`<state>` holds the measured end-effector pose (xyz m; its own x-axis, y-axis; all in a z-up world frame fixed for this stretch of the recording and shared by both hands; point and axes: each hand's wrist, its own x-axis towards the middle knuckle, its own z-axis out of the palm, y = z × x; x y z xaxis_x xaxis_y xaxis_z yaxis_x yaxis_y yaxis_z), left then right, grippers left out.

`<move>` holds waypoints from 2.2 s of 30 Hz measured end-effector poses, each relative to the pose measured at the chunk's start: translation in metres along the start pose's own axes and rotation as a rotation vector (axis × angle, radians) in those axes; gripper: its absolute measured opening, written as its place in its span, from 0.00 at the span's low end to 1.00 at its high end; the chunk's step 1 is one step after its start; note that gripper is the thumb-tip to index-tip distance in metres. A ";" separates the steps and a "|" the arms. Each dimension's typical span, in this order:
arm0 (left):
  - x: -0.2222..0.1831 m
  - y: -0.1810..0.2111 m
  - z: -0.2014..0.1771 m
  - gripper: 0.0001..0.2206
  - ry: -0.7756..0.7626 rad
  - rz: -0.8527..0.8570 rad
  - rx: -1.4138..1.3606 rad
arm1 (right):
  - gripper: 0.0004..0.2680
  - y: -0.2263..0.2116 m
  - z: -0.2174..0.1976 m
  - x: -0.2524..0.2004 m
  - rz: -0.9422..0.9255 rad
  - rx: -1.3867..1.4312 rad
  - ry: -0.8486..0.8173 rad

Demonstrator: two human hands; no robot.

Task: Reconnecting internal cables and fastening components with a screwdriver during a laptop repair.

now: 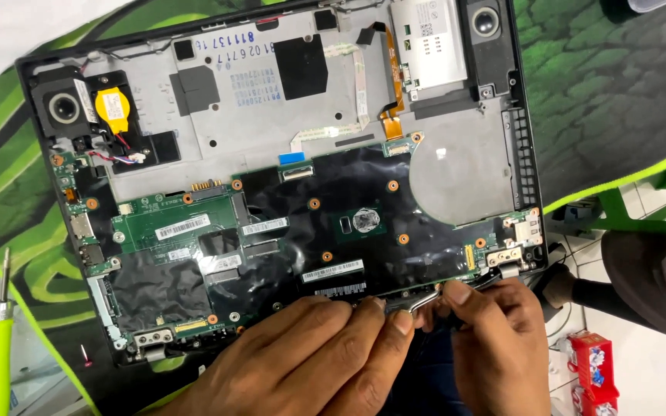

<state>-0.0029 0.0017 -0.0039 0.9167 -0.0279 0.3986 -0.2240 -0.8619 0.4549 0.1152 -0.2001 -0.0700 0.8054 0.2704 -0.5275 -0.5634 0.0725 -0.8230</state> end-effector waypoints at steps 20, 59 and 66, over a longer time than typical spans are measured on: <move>-0.001 -0.003 0.001 0.10 -0.028 0.058 0.029 | 0.13 -0.009 -0.013 0.007 0.053 -0.085 -0.050; -0.002 0.008 0.004 0.09 -0.090 -0.051 0.113 | 0.13 0.007 -0.007 0.005 -0.002 0.036 0.034; -0.003 0.011 0.013 0.09 -0.046 -0.070 0.200 | 0.15 0.027 -0.024 0.007 0.048 0.006 0.152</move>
<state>-0.0036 -0.0144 -0.0097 0.9429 0.0162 0.3327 -0.0935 -0.9458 0.3109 0.1105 -0.2195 -0.1013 0.7961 0.1249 -0.5922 -0.6024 0.0691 -0.7952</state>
